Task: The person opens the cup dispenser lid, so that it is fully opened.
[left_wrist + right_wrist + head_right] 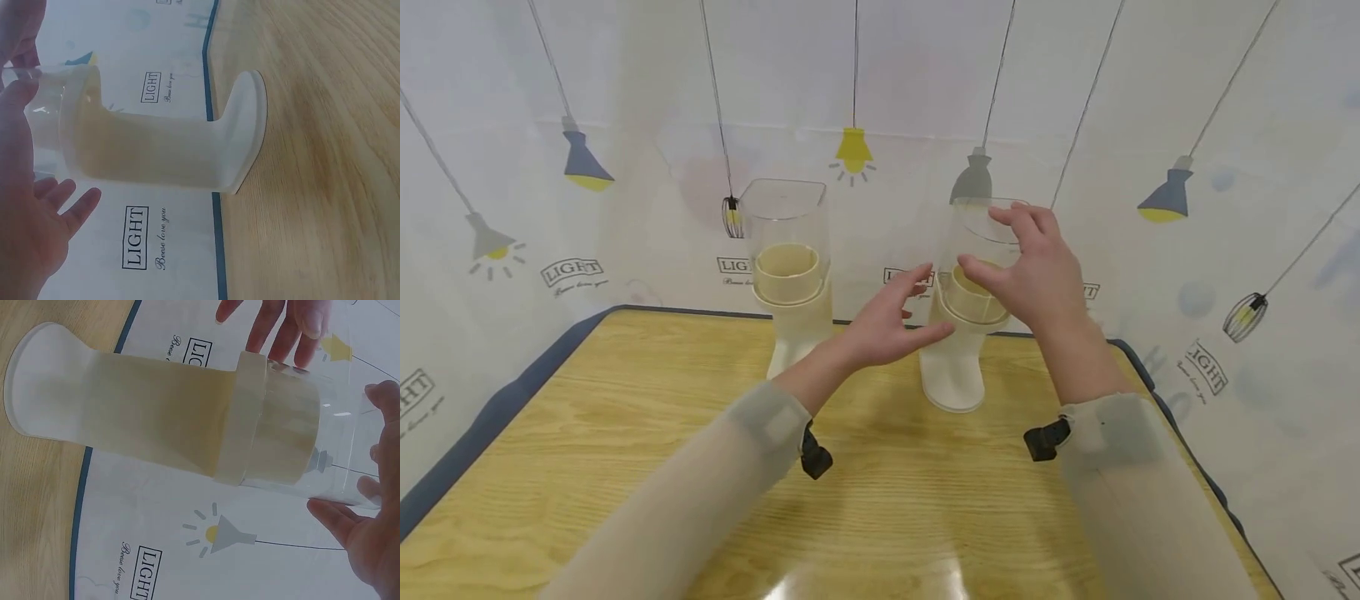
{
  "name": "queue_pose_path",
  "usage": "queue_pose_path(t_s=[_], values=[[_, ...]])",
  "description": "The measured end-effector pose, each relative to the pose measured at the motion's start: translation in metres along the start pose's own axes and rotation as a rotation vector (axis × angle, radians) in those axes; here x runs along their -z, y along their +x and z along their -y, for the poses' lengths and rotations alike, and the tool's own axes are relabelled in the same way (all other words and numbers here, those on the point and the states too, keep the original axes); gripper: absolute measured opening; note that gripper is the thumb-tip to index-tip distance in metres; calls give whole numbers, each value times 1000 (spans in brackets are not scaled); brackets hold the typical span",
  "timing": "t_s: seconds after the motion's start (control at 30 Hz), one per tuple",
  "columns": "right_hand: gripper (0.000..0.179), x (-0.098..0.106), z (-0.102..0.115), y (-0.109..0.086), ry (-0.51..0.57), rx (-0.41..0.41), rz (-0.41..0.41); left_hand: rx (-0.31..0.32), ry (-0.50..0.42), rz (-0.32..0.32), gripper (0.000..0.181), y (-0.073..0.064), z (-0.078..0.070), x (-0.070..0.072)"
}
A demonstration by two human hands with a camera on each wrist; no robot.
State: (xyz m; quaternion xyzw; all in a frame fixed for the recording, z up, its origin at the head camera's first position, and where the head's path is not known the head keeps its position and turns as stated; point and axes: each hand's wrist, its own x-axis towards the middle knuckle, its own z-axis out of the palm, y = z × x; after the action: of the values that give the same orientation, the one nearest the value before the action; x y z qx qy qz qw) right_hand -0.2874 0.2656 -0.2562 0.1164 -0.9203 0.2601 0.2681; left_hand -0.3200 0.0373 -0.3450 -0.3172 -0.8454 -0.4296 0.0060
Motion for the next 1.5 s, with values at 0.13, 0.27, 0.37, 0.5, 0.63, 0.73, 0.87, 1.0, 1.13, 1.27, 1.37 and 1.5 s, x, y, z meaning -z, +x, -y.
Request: queue_pose_path(t_s=[0.13, 0.27, 0.37, 0.5, 0.63, 0.73, 0.87, 1.0, 1.13, 1.27, 1.37, 1.5], values=[[72, 1, -1, 1, 34, 13, 1, 13, -61, -50, 106, 9, 2, -4], [71, 3, -2, -1, 57, 13, 12, -13, -108, -63, 104, 18, 4, -8], [70, 5, -4, -4, 75, 20, 18, -2, -144, -54, 105, 21, 4, -10], [68, 8, -10, -6, 126, 41, 21, 49, -193, -42, 110, 23, 4, -14], [66, 7, -15, -7, 186, 59, 33, 64, -242, -37, 112, 24, 7, -18], [66, 8, -18, -7, 211, 72, 46, 74, -264, -30, 112, 26, 8, -20], [66, 8, -19, -6, 209, 72, 50, 80, -272, -51, 115, 31, 6, -27], [66, 4, -17, -7, 226, 28, 41, 63, -272, -91, 124, 34, 4, -40], [68, -1, -15, -9, 251, 1, 20, 52, -250, -142, 128, 36, 3, -50], [70, -3, -10, -10, 251, 5, -13, 49, -260, -188, 127, 37, 1, -54], [70, -6, -7, -12, 261, -24, -41, 54, -279, -207, 127, 38, 0, -56], [73, -15, -1, -15, 283, -100, -104, 72, -284, -224, 125, 37, 0, -60]])
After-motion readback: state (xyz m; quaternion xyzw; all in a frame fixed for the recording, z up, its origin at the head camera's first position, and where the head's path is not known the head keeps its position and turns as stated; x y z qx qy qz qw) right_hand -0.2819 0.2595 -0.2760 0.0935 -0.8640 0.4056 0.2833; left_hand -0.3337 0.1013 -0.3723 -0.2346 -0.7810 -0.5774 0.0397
